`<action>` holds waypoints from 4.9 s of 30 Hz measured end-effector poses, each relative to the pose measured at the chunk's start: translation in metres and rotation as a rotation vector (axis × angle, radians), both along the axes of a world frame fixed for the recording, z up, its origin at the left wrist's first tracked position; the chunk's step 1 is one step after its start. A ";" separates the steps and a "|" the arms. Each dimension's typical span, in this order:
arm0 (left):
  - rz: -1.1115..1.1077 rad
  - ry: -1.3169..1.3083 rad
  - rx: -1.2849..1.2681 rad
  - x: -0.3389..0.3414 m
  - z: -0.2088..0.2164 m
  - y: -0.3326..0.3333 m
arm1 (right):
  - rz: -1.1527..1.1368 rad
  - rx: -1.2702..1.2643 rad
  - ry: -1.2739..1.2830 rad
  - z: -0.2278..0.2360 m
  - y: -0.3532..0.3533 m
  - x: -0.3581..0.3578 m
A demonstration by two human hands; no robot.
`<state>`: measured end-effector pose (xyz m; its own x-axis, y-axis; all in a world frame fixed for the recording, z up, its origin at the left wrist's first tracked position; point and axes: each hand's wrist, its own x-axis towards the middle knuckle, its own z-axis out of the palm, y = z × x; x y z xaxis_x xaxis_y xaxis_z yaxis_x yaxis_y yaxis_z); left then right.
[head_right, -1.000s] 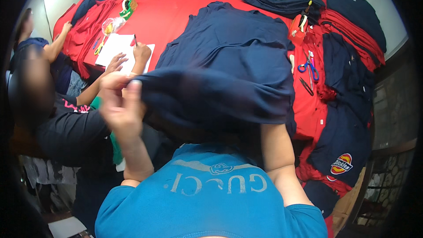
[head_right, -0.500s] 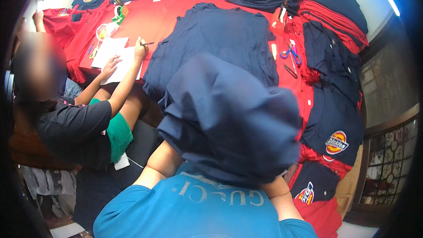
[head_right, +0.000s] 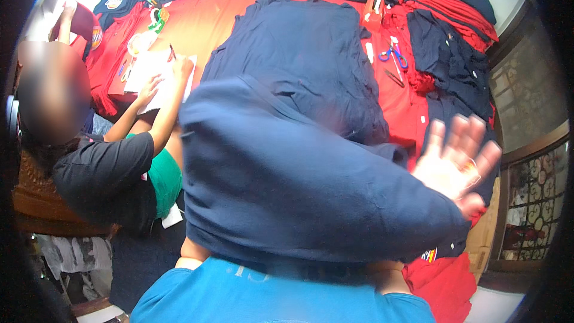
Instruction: The person folds a stack of dark blue t-shirts on a red table. They smooth the fabric, fold the sleeves and bottom hem, and then fold the shirts in half before placing them on a growing pile.
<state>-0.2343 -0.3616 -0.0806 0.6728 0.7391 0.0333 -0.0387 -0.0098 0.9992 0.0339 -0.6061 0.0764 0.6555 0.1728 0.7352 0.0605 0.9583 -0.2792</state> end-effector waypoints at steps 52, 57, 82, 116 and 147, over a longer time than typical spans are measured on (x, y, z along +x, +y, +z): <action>-0.122 -0.547 -0.541 0.217 0.104 0.463 | 0.935 -0.494 0.133 -0.007 0.403 0.346; 0.026 -0.457 -0.728 0.263 0.073 0.521 | 0.619 -0.652 0.312 -0.053 0.476 0.404; 0.416 0.675 0.513 0.130 0.025 0.236 | -0.430 -1.712 -0.484 -0.131 0.264 0.198; 0.134 0.643 0.820 0.120 0.016 0.194 | -0.264 -1.346 -0.180 -0.161 0.253 0.172; -0.103 -0.258 0.996 0.279 0.126 0.030 | -0.195 -0.816 -0.319 -0.039 0.137 0.132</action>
<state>0.0452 -0.3313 0.0456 0.6167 0.2363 0.7509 -0.2983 -0.8126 0.5008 0.1656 -0.4689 0.0372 0.5134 0.6283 0.5846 0.3924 0.4339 -0.8110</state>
